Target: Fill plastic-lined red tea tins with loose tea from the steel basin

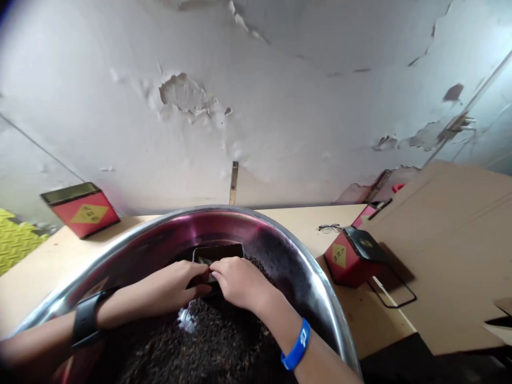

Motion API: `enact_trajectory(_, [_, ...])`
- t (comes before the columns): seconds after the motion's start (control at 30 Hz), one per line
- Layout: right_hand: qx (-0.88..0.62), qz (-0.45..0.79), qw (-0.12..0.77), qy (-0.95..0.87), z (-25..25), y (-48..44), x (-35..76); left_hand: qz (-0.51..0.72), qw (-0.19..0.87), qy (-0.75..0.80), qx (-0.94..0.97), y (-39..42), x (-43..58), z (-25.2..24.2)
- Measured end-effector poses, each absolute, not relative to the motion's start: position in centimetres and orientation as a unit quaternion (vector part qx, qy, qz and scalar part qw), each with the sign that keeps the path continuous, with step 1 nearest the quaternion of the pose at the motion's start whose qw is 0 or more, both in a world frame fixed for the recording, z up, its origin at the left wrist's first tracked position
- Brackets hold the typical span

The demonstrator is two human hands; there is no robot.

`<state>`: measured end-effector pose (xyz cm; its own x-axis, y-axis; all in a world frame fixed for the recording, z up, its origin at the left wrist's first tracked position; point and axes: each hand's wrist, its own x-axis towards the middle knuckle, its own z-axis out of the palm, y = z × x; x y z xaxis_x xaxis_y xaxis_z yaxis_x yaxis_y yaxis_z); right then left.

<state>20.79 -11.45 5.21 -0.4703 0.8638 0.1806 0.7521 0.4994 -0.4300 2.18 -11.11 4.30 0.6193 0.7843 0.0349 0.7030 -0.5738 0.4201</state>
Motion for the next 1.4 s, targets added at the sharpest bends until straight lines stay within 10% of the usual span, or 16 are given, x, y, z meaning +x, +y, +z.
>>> enact_trajectory(0.23, [-0.408, 0.128, 0.191, -0.883, 3.7, -11.0, 21.0, 0.156, 0.164, 0.425, 0.876, -10.2, 1.5, 4.4])
enact_trajectory(0.5, [-0.532, -0.172, 0.558, -0.614, 6.5, -11.3, 24.9, 0.175, 0.134, 0.424, 0.879, -8.0, -0.4, 3.1])
enact_trajectory(1.0, [-0.662, -0.012, 0.052, -0.748, 0.5, -7.4, 25.3, 0.049, -0.026, 0.455, 0.889, -9.7, 1.1, 2.6])
enact_trajectory(1.13, [-0.647, 0.017, 0.059, -0.76, 1.3, -7.8, 24.9, 0.046, -0.052, 0.467, 0.882, -9.8, 1.0, 2.8])
enact_trajectory(1.27, [-0.525, 0.018, 0.274, -0.805, 3.9, -9.9, 22.9, 0.146, -0.107, 0.434, 0.882, -10.3, 1.4, 3.8])
enact_trajectory(1.4, [-0.403, 0.103, 0.367, -0.833, 5.1, -12.2, 20.8, 0.303, 0.029, 0.384, 0.872, -10.1, 1.8, 4.3])
